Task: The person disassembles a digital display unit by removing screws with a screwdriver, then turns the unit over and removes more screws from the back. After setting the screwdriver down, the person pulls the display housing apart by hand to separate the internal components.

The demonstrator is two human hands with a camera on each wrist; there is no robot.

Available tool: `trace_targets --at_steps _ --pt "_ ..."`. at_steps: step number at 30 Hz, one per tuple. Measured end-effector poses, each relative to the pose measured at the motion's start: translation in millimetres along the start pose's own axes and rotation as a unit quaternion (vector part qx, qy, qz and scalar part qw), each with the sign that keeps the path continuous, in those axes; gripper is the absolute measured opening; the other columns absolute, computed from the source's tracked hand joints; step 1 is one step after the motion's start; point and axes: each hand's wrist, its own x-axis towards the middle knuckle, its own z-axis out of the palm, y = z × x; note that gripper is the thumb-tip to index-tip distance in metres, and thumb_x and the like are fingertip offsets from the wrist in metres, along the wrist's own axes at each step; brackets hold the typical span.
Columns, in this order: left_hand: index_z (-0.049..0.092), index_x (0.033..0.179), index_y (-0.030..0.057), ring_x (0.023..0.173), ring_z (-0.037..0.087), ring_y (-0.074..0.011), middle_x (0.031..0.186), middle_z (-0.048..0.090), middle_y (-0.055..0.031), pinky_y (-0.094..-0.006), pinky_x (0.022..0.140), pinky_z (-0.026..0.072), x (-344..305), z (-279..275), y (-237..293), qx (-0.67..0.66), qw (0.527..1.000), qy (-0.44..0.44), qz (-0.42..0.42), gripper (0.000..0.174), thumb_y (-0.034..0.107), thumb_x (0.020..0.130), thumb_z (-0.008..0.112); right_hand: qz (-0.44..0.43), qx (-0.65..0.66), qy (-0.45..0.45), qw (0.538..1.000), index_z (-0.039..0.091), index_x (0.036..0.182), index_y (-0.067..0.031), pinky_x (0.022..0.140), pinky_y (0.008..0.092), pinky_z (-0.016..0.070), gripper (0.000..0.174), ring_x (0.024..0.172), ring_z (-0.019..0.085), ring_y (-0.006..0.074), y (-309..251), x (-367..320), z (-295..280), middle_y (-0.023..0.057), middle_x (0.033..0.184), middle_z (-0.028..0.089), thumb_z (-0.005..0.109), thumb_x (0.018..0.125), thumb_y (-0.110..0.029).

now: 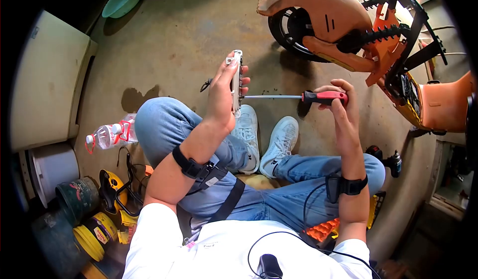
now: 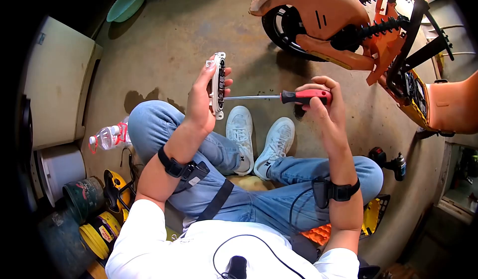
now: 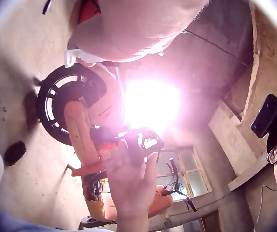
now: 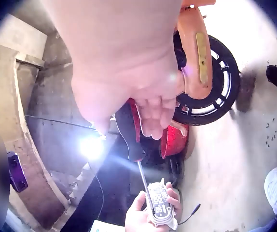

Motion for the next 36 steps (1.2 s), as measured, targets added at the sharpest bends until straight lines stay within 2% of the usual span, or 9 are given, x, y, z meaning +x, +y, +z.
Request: trace_targets --at_steps 2,6,8,14,17,21,23,29,36 --pt "0.047 0.144 0.0135 0.09 0.057 -0.0114 0.109 0.06 -0.003 -0.0273 0.078 0.0476 2 -2 -1 0.0 1.0 0.001 -0.002 0.048 0.035 0.101 0.051 0.145 -0.121 -0.001 0.982 0.042 0.13 -0.0033 0.091 0.0295 0.0478 0.049 0.1 0.058 0.0159 -2 0 -9 0.0105 0.107 0.059 0.057 0.084 -0.012" --pt "0.047 0.144 0.0133 0.089 0.057 -0.0115 0.109 0.06 -0.003 -0.0276 0.078 0.0479 3 -3 -2 -0.008 1.0 -0.006 -0.006 0.048 0.035 0.101 0.051 0.059 -0.118 -0.019 0.991 0.043 0.13 -0.0038 0.088 0.0287 0.0492 0.043 0.095 0.06 0.015 5 -3 -10 0.01 0.105 0.061 0.058 0.091 -0.016" --pt "0.047 0.144 0.0133 0.089 0.057 -0.0115 0.109 0.06 -0.003 -0.0276 0.078 0.0478 2 -1 -2 -0.007 1.0 -0.006 -0.004 0.048 0.035 0.101 0.051 -0.027 0.003 -0.01 1.0 0.043 0.13 -0.0045 0.08 0.0259 0.0514 0.042 0.084 0.062 0.0136 11 -1 -3 0.0097 0.101 0.063 0.058 0.093 -0.018" --pt "0.047 0.143 0.0127 0.09 0.06 -0.0124 0.109 0.062 -0.0052 -0.0274 0.076 0.05 6 -5 -5 -0.007 1.0 -0.004 0.003 0.049 0.035 0.101 0.052 0.151 -0.102 -0.026 0.983 0.038 0.133 -0.0051 0.092 0.0294 0.0483 0.046 0.099 0.062 0.0171 4 -1 -18 0.0125 0.107 0.061 0.057 0.092 -0.015" --pt "0.047 0.142 0.0126 0.089 0.063 -0.013 0.109 0.065 -0.0071 -0.027 0.073 0.0524 7 -5 -6 -0.01 1.0 -0.008 0.006 0.049 0.036 0.1 0.054 -0.004 -0.022 -0.026 0.999 0.042 0.13 -0.0054 0.088 0.0288 0.05 0.04 0.103 0.061 0.0163 9 -3 -6 0.0113 0.107 0.061 0.056 0.096 -0.02" --pt "0.047 0.144 0.0132 0.09 0.057 -0.0122 0.11 0.06 -0.0036 -0.0279 0.078 0.0479 3 -3 -4 -0.008 1.0 -0.007 0.001 0.049 0.035 0.101 0.052 0.022 -0.026 -0.025 0.999 0.042 0.13 -0.0064 0.088 0.0287 0.0501 0.041 0.103 0.061 0.0165 3 -2 -7 0.0109 0.108 0.06 0.056 0.092 -0.015" --pt "0.047 0.144 0.0133 0.09 0.057 -0.0122 0.11 0.06 -0.0035 -0.0279 0.078 0.0479 3 -1 -2 -0.008 1.0 -0.003 -0.001 0.049 0.035 0.1 0.052 0.154 -0.098 -0.006 0.983 0.043 0.127 -0.0055 0.09 0.0288 0.0498 0.044 0.11 0.057 0.0168 5 -2 -17 0.0133 0.117 0.057 0.057 0.086 -0.011" --pt "0.05 0.139 0.0128 0.089 0.063 -0.0131 0.109 0.065 -0.0064 -0.0272 0.075 0.0522 6 -4 -7 -0.01 1.0 -0.005 0.007 0.047 0.037 0.1 0.054 0.009 -0.003 -0.018 1.0 0.046 0.125 -0.0038 0.083 0.0285 0.053 0.035 0.1 0.061 0.0157 8 -2 -8 0.014 0.114 0.06 0.058 0.094 -0.016" --pt "0.048 0.143 0.0141 0.09 0.057 -0.0117 0.11 0.06 -0.0035 -0.0273 0.077 0.0478 6 -1 -5 -0.009 1.0 -0.011 -0.003 0.049 0.037 0.1 0.053 0.095 0.037 0.0 0.995 0.049 0.118 -0.0042 0.087 0.031 0.0512 0.029 0.099 0.062 0.0175 11 -2 -11 0.0164 0.115 0.061 0.055 0.09 -0.008"
